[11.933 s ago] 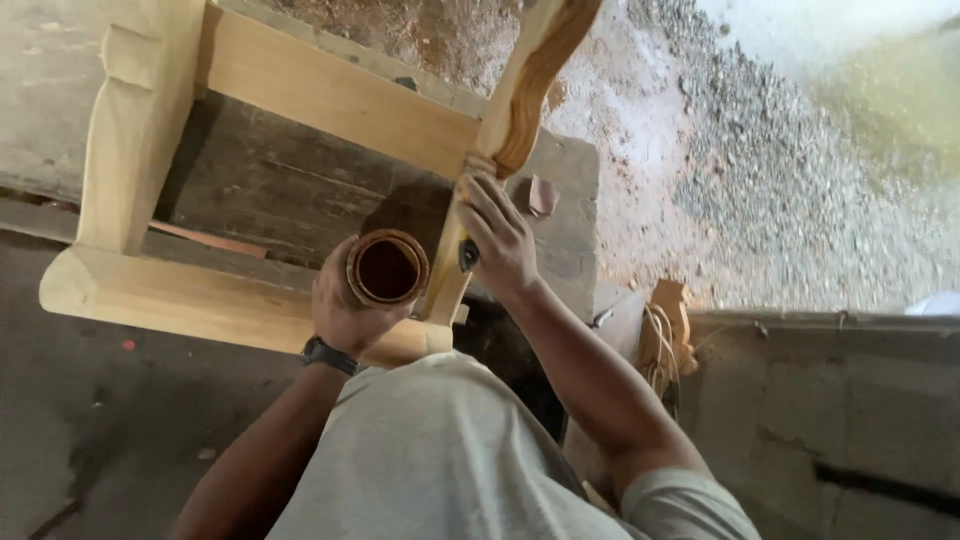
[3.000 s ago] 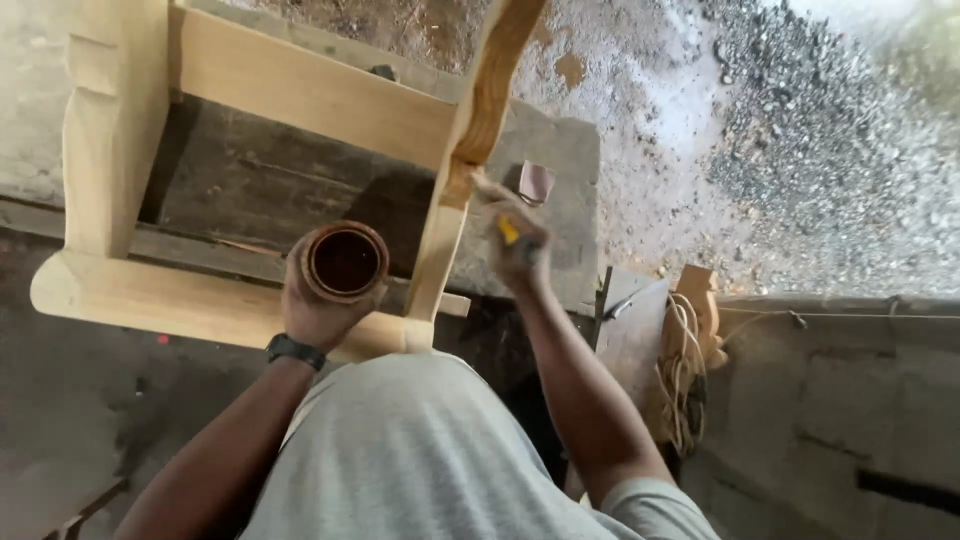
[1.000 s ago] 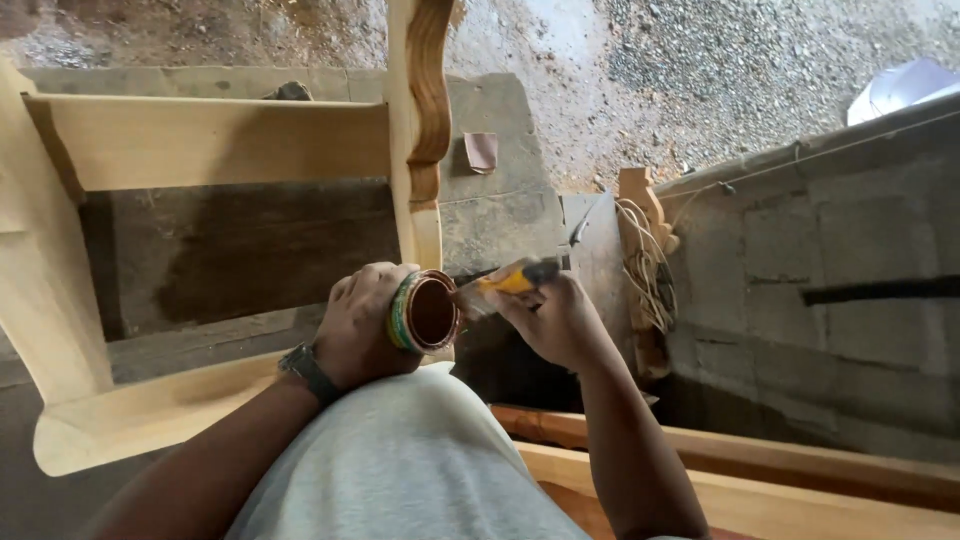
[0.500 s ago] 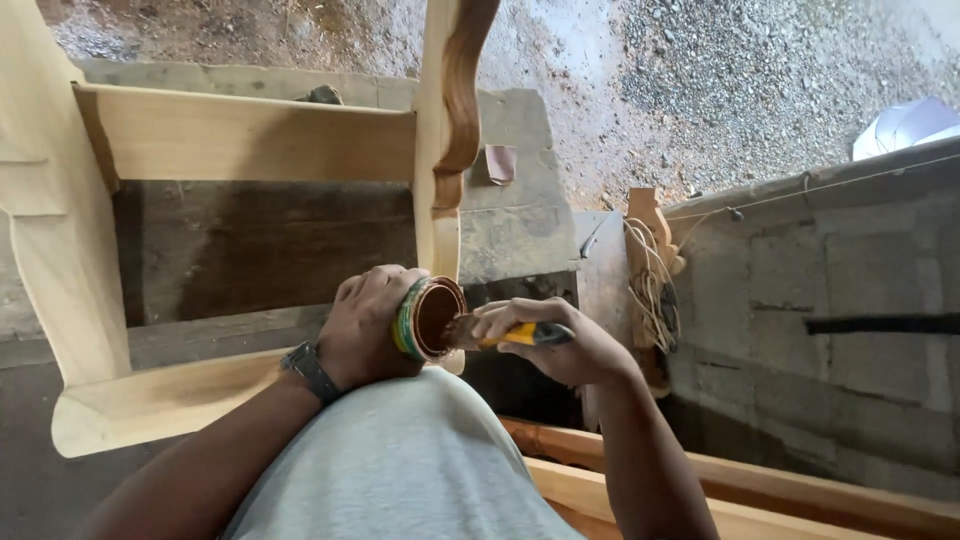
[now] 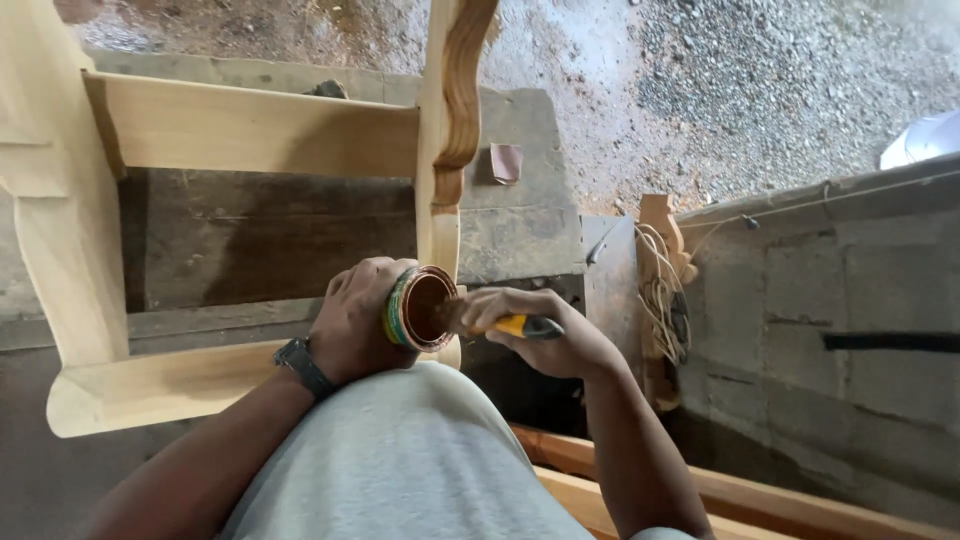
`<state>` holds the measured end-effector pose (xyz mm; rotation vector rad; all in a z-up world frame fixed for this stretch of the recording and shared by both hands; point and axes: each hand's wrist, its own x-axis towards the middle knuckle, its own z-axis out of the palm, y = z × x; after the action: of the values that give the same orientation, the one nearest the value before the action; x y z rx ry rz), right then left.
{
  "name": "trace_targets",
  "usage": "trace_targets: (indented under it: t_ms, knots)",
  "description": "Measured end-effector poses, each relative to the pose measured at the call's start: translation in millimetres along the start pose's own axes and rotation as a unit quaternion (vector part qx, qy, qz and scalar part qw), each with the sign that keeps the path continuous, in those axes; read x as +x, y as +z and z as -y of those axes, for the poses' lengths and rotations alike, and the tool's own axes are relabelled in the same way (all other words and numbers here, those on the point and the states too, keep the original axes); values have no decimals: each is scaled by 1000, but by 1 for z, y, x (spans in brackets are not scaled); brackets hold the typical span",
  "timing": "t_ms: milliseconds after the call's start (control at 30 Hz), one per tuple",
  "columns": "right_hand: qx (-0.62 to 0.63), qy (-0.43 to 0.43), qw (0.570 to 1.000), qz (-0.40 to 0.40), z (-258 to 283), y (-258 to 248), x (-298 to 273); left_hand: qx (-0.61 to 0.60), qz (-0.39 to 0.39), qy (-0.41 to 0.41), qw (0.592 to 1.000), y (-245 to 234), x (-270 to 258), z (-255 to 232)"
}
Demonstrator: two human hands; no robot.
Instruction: Applying wood stain to a wooden furniture frame using a paintbrush.
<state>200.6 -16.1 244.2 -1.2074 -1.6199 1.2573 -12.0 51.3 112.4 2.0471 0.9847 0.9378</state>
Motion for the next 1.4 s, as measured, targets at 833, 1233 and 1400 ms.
trace_targets:
  t_ms: [833, 1233, 1400]
  knots:
    - [-219, -123, 937, -243, -103, 23, 48, -87, -203, -306, 926, -67, -22, 83]
    - [-240, -104, 933, -249, -104, 22, 47, -74, -179, -317, 928, -65, -28, 93]
    - [-179, 75, 947, -256, -94, 17, 38, -88, -203, -300, 928, -55, -33, 110]
